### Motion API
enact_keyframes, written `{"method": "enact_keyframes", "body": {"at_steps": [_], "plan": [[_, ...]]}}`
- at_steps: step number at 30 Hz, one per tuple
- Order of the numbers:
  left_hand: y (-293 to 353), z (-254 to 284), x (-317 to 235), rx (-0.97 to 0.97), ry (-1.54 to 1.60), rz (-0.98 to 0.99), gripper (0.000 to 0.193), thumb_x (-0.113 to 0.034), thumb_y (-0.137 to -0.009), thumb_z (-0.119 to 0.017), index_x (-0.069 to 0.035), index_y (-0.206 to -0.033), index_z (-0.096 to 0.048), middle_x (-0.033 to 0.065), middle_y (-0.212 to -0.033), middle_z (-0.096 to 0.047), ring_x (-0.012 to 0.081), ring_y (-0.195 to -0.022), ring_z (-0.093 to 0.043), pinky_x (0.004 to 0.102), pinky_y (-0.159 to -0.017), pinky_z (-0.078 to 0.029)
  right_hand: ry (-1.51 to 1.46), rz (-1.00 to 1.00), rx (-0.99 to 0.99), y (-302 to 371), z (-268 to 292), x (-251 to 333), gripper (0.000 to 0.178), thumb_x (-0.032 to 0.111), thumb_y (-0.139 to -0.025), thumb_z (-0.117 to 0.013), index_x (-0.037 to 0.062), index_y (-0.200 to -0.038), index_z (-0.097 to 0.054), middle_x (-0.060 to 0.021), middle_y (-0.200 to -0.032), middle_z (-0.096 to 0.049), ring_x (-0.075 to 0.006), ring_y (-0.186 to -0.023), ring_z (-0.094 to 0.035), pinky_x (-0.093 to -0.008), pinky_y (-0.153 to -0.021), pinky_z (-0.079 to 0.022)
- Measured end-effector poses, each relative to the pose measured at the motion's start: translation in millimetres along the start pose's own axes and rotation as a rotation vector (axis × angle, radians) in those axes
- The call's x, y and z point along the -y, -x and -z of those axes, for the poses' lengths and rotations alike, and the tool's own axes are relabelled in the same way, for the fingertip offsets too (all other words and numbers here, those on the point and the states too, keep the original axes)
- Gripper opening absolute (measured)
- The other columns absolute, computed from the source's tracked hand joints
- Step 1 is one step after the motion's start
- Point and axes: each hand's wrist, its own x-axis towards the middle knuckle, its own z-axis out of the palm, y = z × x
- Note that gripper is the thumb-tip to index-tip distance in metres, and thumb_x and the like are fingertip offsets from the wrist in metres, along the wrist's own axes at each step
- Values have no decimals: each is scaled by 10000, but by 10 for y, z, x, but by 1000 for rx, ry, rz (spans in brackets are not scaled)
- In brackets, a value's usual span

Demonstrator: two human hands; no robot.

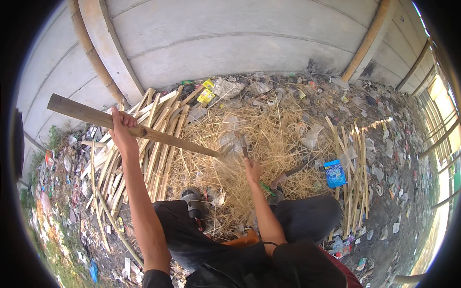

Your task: The person sits on the ground and uses a machete to split a long bamboo pole into thin strips. They hold the pole with one hand and repeatedly strike it with the machete to separate the layers, creating a pile of bamboo strips.

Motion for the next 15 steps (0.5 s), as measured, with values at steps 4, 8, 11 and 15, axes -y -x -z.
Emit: {"method": "enact_keyframes", "body": {"at_steps": [4, 8, 11, 15], "plan": [[11, -38, 21, 44, 27, 19, 444, -412, -1043, -585, -135, -767, -374, -15, -702, -357, 113, -656, -343, 288, -624, -333, 295, -47, -185, -203, -91, -544, 422, 399, -994, -626, 70, -1256, -658, -117, -1089, -621, -277, -855, -634, -461, -772, -518], [5, 52, -70, 12, -6, 0, 447, -407, -1043, -585, -134, -765, -366, -15, -703, -356, 112, -665, -345, 286, -631, -333, 644, 73, -931, -202, 330, -632, 449, 338, -926, -723, 71, -1256, -576, -139, -1356, -509, -332, -940, -636, -504, -801, -525], [-57, 70, -41, 24, -10, -5, 447, -402, -1045, -583, -134, -764, -361, -16, -701, -355, 111, -667, -348, 283, -632, -333, 374, -735, -682, -580, 678, -1057, 557, 314, -892, -759, 37, -1311, -517, -159, -1357, -514, -354, -1017, -634, -516, -807, -532], [4, -214, 143, 54, 114, 66, 441, -392, -1049, -578, -138, -764, -357, -18, -695, -351, 105, -656, -346, 281, -617, -327, 191, -605, -452, -1190, 1832, -2219, 779, 311, -807, -821, -59, -1396, -470, -190, -1297, -575, -332, -1033, -650, -489, -820, -578]]}}
